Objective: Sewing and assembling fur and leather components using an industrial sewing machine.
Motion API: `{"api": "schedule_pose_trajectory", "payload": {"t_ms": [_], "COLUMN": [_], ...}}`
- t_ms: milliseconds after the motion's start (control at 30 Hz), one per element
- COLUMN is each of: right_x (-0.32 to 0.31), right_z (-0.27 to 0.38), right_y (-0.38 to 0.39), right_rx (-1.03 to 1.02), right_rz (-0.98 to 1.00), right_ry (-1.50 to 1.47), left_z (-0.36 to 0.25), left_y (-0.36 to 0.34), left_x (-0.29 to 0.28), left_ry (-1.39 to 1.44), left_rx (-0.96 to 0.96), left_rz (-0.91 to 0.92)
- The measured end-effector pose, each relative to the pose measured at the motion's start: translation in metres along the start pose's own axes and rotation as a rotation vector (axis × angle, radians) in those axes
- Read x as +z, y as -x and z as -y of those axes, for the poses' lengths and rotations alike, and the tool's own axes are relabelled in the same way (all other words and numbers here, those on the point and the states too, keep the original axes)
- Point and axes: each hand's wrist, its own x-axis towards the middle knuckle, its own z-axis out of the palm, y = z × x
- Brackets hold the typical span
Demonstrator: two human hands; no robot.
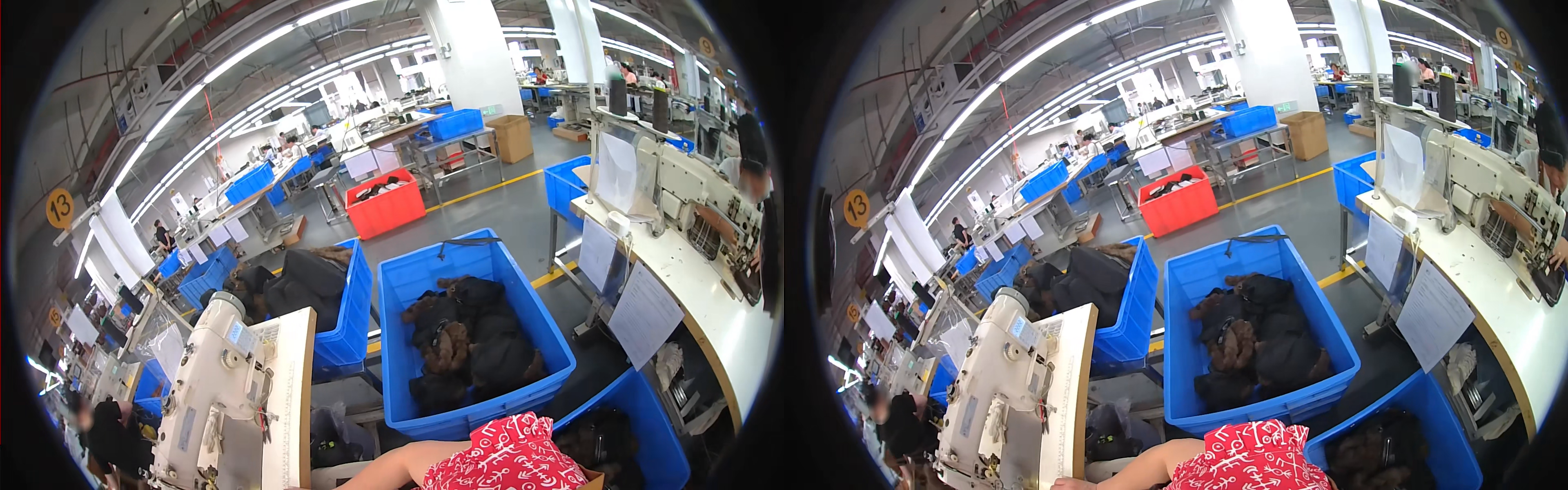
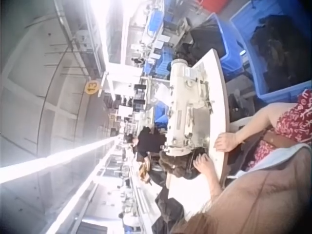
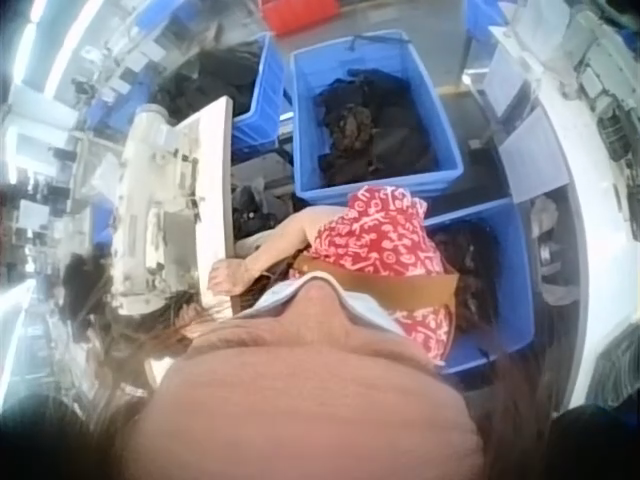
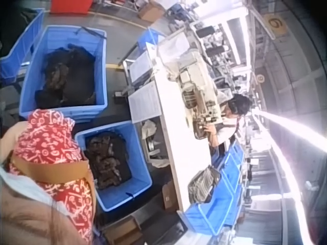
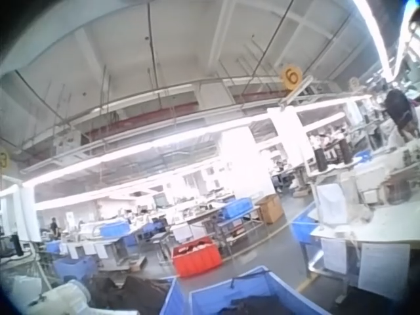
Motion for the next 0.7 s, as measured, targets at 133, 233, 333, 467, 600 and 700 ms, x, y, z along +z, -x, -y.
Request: {"api": "schedule_pose_trajectory", "payload": {"t_ms": [133,233,333,467,600,700], "right_x": [-0.002,-0.006,-0.002,0.000,0.002,-0.001], "right_z": [0.005,0.001,0.002,0.003,0.009,0.012], "right_y": [-0.009,0.003,0.000,0.001,-0.005,-0.009], "right_rx": [0.016,0.039,0.010,0.030,0.067,0.108], "right_rz": [-0.051,-0.030,-0.031,-0.035,-0.060,0.022], "right_ry": [-0.051,-0.068,-0.070,-0.077,-0.129,-0.071], "left_z": [-0.007,-0.008,0.022,0.062,0.093,0.081], "left_y": [-0.007,-0.002,0.013,0.041,0.067,0.058], "left_x": [-0.017,0.013,0.039,0.082,0.097,0.081], "left_ry": [-0.082,-0.044,-0.041,-0.026,-0.029,0.032], "left_rx": [0.034,0.093,0.149,0.220,0.281,0.244], "left_rz": [-0.035,-0.041,-0.069,-0.100,-0.119,-0.026]}}
